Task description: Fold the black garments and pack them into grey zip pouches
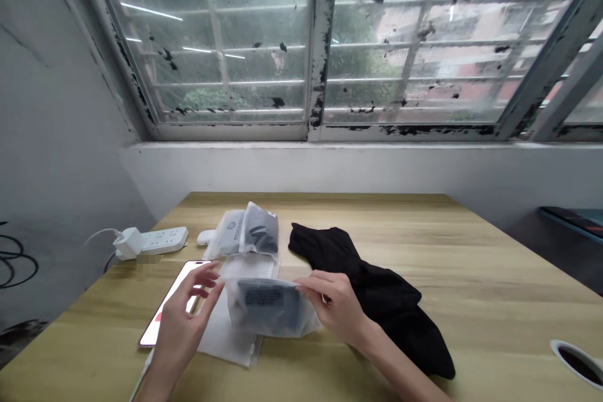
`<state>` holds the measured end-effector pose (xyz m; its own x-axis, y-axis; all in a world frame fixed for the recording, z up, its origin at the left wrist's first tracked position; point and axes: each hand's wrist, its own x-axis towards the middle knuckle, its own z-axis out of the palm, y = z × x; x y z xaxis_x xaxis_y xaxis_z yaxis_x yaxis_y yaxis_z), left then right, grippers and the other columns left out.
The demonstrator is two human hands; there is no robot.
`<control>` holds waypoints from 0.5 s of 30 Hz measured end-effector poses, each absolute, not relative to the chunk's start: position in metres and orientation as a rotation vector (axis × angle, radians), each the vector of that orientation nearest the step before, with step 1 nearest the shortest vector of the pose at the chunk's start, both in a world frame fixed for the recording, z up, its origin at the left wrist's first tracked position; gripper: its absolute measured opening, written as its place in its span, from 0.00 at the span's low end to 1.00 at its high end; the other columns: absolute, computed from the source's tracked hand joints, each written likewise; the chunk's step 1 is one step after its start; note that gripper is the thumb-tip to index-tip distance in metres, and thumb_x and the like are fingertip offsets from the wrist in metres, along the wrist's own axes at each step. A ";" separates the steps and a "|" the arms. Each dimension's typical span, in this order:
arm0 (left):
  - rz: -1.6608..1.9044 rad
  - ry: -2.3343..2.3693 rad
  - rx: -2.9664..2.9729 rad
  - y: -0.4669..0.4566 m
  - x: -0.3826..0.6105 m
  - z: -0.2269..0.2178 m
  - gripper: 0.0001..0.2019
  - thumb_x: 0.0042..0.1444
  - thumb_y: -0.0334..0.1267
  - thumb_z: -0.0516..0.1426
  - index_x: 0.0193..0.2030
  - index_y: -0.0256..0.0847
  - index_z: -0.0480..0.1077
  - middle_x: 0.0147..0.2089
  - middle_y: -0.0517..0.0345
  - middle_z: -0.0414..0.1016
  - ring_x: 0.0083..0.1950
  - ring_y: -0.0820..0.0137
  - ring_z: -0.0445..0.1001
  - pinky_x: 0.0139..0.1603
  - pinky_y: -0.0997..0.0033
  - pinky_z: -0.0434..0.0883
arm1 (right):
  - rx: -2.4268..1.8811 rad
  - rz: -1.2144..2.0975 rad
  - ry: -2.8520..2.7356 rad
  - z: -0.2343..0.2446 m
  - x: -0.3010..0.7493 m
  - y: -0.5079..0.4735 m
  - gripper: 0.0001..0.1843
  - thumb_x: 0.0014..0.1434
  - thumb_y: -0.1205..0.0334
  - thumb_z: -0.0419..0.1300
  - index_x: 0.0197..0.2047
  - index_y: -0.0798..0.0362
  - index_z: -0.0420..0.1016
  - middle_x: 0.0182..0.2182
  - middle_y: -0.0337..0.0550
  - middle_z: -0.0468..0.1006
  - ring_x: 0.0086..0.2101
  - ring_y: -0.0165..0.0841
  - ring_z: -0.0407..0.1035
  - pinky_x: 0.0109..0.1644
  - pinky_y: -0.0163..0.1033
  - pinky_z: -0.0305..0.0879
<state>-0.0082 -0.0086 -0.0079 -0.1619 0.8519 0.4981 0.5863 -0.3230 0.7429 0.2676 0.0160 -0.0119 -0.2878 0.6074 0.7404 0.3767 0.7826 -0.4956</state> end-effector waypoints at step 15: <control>0.758 1.661 2.222 -0.005 0.000 -0.060 0.19 0.61 0.37 0.54 0.58 0.43 0.73 0.67 0.45 0.71 0.71 0.50 0.65 0.69 0.40 0.64 | -1.117 0.852 -1.063 -0.013 0.268 0.029 0.28 0.46 0.35 0.72 0.32 0.54 0.85 0.22 0.43 0.81 0.17 0.31 0.68 0.19 0.36 0.68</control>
